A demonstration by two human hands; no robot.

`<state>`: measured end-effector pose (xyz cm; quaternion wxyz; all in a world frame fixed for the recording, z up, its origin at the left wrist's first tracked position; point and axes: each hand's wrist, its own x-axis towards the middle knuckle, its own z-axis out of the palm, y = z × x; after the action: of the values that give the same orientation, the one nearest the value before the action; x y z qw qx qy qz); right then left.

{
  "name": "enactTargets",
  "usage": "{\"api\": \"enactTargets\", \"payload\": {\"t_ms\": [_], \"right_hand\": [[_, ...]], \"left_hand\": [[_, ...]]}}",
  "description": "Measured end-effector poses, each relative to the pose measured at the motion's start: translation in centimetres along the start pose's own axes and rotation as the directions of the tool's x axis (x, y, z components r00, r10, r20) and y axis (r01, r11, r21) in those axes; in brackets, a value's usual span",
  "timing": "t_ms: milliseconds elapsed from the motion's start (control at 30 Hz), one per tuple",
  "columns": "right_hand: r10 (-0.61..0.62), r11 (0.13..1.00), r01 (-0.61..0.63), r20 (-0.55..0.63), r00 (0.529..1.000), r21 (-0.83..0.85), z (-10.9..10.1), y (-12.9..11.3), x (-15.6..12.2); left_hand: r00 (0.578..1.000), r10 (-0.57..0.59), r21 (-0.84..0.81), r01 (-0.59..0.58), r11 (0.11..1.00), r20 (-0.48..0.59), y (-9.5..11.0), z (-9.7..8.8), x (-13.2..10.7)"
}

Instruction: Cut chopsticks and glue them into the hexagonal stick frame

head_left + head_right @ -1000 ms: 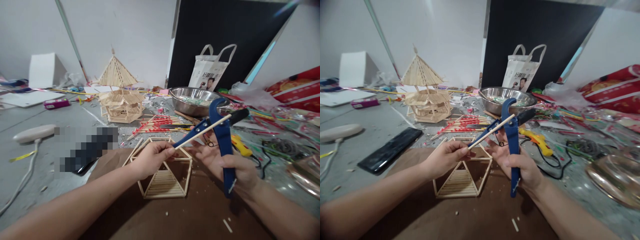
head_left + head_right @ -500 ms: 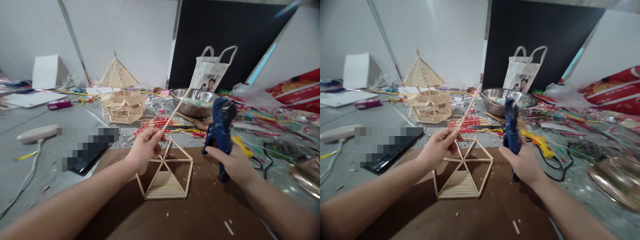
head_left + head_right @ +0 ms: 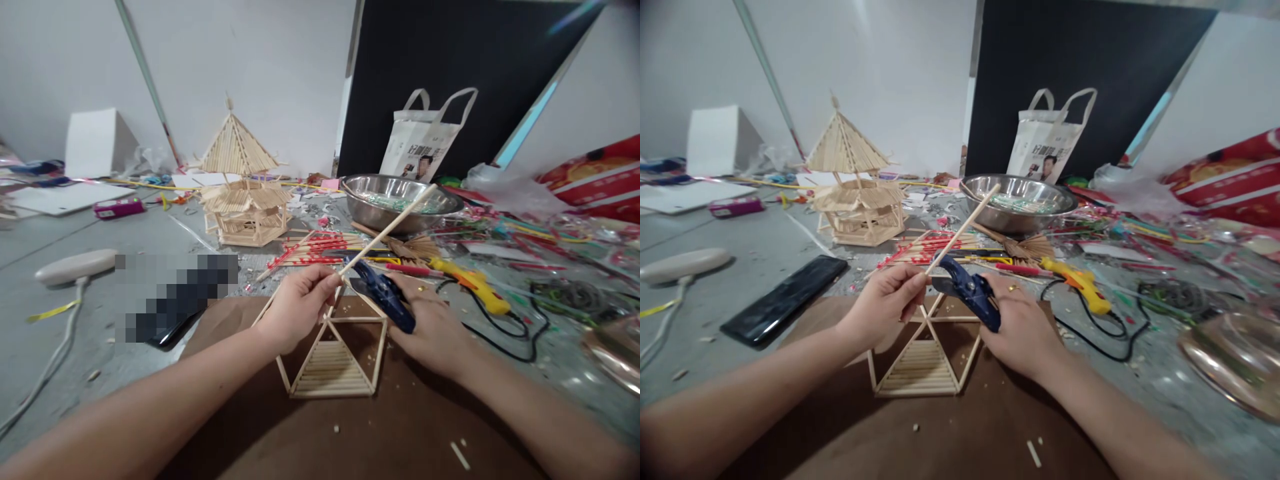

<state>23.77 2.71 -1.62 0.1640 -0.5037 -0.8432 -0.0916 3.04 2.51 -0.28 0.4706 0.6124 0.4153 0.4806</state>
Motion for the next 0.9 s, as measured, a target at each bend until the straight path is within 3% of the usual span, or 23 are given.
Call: {"api": "enactTargets", "payload": {"t_ms": [367, 900], "right_hand": [[-0.044, 0.998, 0.041, 0.05, 0.998, 0.046, 0.0, -1.0, -0.1], [-0.129, 0.992, 0.129, -0.018, 0.991, 0.015, 0.0, -1.2, -0.3]], "left_hand": [[0.995, 0.03, 0.09, -0.039, 0.995, 0.095, -1.2, 0.2, -0.1], [0.989, -0.054, 0.13, 0.037, 0.991, 0.136, -1.1, 0.3, -0.4]]}}
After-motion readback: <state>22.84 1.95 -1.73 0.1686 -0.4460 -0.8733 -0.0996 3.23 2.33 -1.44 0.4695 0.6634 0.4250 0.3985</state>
